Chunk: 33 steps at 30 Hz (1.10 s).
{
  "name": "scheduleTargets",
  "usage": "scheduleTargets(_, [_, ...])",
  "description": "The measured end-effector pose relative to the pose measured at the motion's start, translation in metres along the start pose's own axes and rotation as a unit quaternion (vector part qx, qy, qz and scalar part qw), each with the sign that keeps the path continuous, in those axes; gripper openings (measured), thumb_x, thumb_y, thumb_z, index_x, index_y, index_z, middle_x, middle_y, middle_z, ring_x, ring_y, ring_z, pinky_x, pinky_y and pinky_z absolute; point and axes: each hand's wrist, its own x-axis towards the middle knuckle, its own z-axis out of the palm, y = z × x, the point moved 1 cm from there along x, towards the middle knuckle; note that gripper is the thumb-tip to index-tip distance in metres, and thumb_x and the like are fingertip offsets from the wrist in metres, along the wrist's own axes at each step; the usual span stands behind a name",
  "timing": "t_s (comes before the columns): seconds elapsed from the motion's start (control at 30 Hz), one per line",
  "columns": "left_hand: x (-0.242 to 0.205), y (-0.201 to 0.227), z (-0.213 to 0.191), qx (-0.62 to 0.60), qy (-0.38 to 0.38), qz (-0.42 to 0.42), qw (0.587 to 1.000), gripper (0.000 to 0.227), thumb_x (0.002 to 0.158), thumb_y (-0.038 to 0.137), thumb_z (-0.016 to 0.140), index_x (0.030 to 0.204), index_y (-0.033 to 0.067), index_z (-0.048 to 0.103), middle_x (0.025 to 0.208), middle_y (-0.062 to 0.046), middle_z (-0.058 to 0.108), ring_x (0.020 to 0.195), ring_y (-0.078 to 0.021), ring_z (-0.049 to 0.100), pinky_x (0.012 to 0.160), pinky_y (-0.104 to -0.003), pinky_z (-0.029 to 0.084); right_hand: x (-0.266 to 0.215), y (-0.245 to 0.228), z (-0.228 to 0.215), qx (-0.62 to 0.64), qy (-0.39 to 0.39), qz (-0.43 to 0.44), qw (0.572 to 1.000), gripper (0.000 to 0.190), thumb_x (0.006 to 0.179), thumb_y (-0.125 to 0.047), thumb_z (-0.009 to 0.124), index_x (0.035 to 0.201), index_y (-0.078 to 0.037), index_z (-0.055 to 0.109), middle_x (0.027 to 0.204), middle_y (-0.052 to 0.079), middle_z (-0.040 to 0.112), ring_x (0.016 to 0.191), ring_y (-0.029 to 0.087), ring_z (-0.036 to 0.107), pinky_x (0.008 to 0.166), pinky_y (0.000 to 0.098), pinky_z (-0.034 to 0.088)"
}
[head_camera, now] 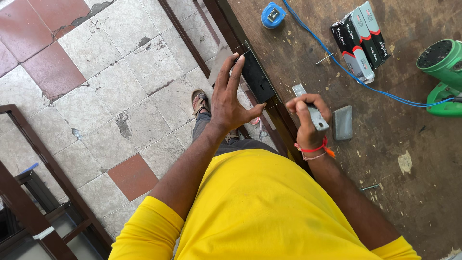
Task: The person retrieves a metal square and a lock mechanism from a shelf. They place a wooden door frame on a workbench and use the square and a pencil to mark measurements on the frame. The person then positions the lock mechanism against the marks to verify alignment.
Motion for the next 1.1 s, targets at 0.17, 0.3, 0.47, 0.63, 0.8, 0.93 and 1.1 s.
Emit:
scheduleTargets(0.17, [-0.002, -0.002, 0.0, 0.005, -0.013, -0.017, 1.0, 0.121, 0.066, 0.037, 0.096, 0.162, 0.0178, 0.023, 0.161, -0.016, 0.03, 0.15, -0.0375, 0.038, 0.125, -0.051, 0.04, -0.02, -0.026, 0.011, -0.03, -0.016, -0.063, 0.997, 0.032, 0.108, -0.024, 0.049, 0.129, -0.002, 0.059, 0.105, 0.009, 0.072, 0.092, 0.011, 0.068, 0.084, 0.0255, 0.055])
scheduleTargets(0.3, [0.0, -0.002, 0.001, 0.004, -0.007, -0.008, 1.0, 0.12, 0.066, 0.035, 0.095, 0.161, 0.0161, 0.024, 0.16, -0.016, 0.03, 0.15, -0.0382, 0.038, 0.126, -0.052, 0.038, -0.019, -0.044, 0.019, -0.102, -0.053, -0.046, 0.992, 0.029, 0.104, -0.017, 0.054, 0.122, 0.002, 0.065, 0.107, 0.013, 0.074, 0.098, 0.016, 0.075, 0.086, 0.0298, 0.06])
scheduleTargets(0.47, [0.001, 0.002, 0.0, 0.002, -0.001, -0.01, 1.0, 0.12, 0.067, 0.035, 0.095, 0.161, 0.0154, 0.025, 0.16, -0.016, 0.032, 0.15, -0.0378, 0.038, 0.125, -0.051, 0.039, -0.017, -0.055, 0.022, -0.217, -0.069, -0.082, 0.97, 0.015, 0.099, -0.01, 0.067, 0.111, -0.003, 0.068, 0.104, 0.012, 0.077, 0.093, 0.016, 0.075, 0.084, 0.0287, 0.059])
scheduleTargets(0.63, [0.001, 0.003, -0.005, 0.006, -0.008, -0.008, 1.0, 0.121, 0.066, 0.035, 0.096, 0.162, 0.0139, 0.026, 0.161, -0.016, 0.032, 0.151, -0.0372, 0.038, 0.125, -0.051, 0.04, -0.029, -0.05, 0.03, -0.161, 0.031, -0.026, 0.986, 0.016, 0.107, -0.014, 0.066, 0.119, -0.003, 0.067, 0.111, 0.011, 0.078, 0.101, 0.017, 0.076, 0.088, 0.0293, 0.061])
scheduleTargets(0.8, [0.008, 0.011, -0.011, -0.011, -0.001, -0.007, 1.0, 0.114, 0.067, 0.03, 0.094, 0.159, 0.0096, 0.029, 0.159, -0.02, 0.034, 0.148, -0.0404, 0.04, 0.121, -0.05, 0.042, 0.004, -0.054, 0.045, -0.324, 0.025, -0.157, 0.933, 0.028, 0.097, -0.018, 0.083, 0.108, -0.003, 0.063, 0.115, 0.014, 0.076, 0.107, 0.03, 0.076, 0.091, 0.039, 0.06])
scheduleTargets(0.93, [0.01, 0.014, -0.016, -0.029, 0.009, -0.015, 0.999, 0.105, 0.069, 0.021, 0.088, 0.157, 0.0073, 0.033, 0.157, -0.021, 0.038, 0.146, -0.0427, 0.044, 0.121, -0.05, 0.042, 0.029, -0.061, 0.073, -0.4, -0.01, -0.163, 0.902, 0.04, 0.081, -0.024, 0.09, 0.103, -0.004, 0.063, 0.11, 0.016, 0.076, 0.1, 0.036, 0.072, 0.084, 0.0422, 0.057])
scheduleTargets(1.1, [0.012, 0.01, -0.015, -0.042, -0.005, -0.018, 0.999, 0.101, 0.072, 0.021, 0.086, 0.158, 0.0068, 0.034, 0.159, -0.02, 0.038, 0.149, -0.0413, 0.042, 0.124, -0.051, 0.039, 0.035, -0.062, 0.094, -0.456, -0.008, -0.129, 0.88, 0.041, 0.075, -0.02, 0.09, 0.103, -0.005, 0.064, 0.11, 0.015, 0.076, 0.096, 0.035, 0.071, 0.084, 0.0429, 0.057])
